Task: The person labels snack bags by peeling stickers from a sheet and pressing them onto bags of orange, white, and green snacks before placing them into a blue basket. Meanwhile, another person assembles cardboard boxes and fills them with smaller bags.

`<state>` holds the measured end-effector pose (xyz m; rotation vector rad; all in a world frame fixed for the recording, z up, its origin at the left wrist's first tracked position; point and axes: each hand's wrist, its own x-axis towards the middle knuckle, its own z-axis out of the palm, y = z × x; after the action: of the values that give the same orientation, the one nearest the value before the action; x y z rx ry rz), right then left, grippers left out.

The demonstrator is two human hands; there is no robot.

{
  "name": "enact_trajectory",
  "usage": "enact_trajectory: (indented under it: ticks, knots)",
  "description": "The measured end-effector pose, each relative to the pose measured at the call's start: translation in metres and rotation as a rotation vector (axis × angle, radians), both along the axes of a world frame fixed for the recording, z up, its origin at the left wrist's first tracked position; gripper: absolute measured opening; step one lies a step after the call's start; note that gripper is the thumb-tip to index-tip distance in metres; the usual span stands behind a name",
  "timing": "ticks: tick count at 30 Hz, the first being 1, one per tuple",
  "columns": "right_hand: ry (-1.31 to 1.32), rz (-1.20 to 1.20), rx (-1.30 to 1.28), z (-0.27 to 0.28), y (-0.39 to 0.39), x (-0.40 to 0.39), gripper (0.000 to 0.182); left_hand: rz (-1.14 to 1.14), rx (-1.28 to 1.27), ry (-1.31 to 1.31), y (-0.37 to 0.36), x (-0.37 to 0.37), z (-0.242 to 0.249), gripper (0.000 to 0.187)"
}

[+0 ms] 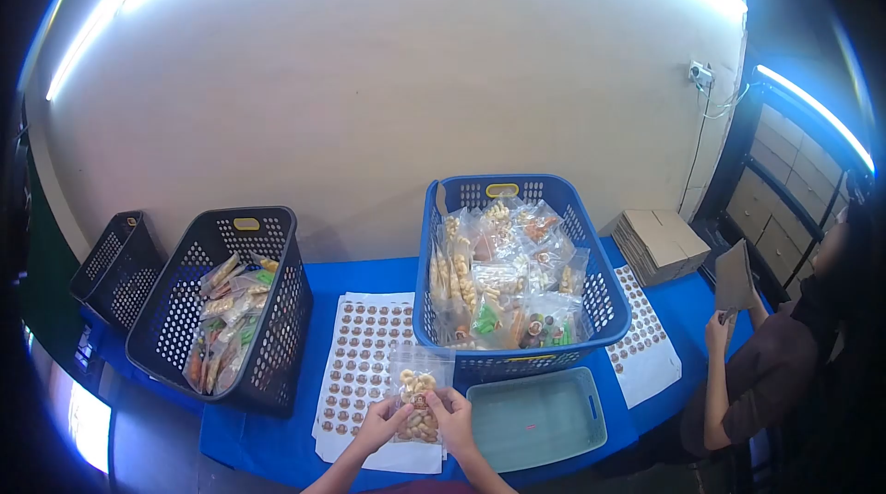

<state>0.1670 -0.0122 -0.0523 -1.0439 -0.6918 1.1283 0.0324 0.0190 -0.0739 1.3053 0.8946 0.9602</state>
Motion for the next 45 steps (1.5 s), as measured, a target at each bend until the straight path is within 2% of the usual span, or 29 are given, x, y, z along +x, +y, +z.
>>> enact_trajectory:
  ticks: [4,7,9,12,14,18,22,27,29,33,37,40,43,45]
  knots:
    - [0.044,0.139,0.055,0.01,-0.001,-0.003,0.016,0.094,0.011,0.107,0.004,-0.003,-0.007,0.024]
    - [-0.168,0.114,0.109,0.002,0.001,-0.008,0.022,0.201,0.092,0.146,0.005,-0.001,0.005,0.03]
    - [-0.114,0.124,0.062,0.008,0.0,-0.009,0.023,0.228,0.181,0.231,0.005,-0.004,0.011,0.032]
    - [-0.042,0.135,0.017,0.014,-0.003,-0.008,0.024,0.135,0.123,0.341,0.004,-0.009,0.016,0.026]
    - [-0.027,0.143,0.003,0.014,-0.003,-0.006,0.024,0.119,0.091,0.275,0.005,-0.01,0.007,0.027]
    - [-0.005,0.141,0.023,0.011,-0.005,0.001,0.022,0.094,0.041,0.063,-0.001,-0.003,0.031,0.03]
    - [0.016,0.052,0.099,0.021,-0.005,0.0,0.017,-0.015,0.043,0.053,0.008,-0.005,0.015,0.027]
    - [-0.078,0.028,0.141,0.025,0.0,0.011,0.012,-0.005,0.202,0.131,0.002,0.01,0.039,0.03]
    - [-0.142,-0.004,0.144,0.035,-0.001,0.012,0.011,-0.063,0.176,0.159,0.004,0.007,0.03,0.034]
    - [-0.206,-0.047,0.111,0.034,-0.002,0.01,0.012,-0.142,0.093,0.04,-0.001,0.002,0.051,0.041]
    - [-0.157,0.031,0.153,0.047,0.001,0.007,0.013,-0.202,0.065,0.019,0.004,-0.005,0.053,0.044]
    - [-0.074,0.141,0.182,0.047,0.005,0.006,0.022,-0.088,0.064,-0.007,0.003,-0.002,0.068,0.036]
    - [-0.213,0.137,0.251,0.059,0.002,-0.002,0.024,-0.001,0.111,0.018,0.006,-0.003,0.069,0.029]
    - [-0.209,0.158,0.227,0.056,0.001,0.0,0.027,-0.042,0.135,-0.049,0.007,-0.003,0.067,0.029]
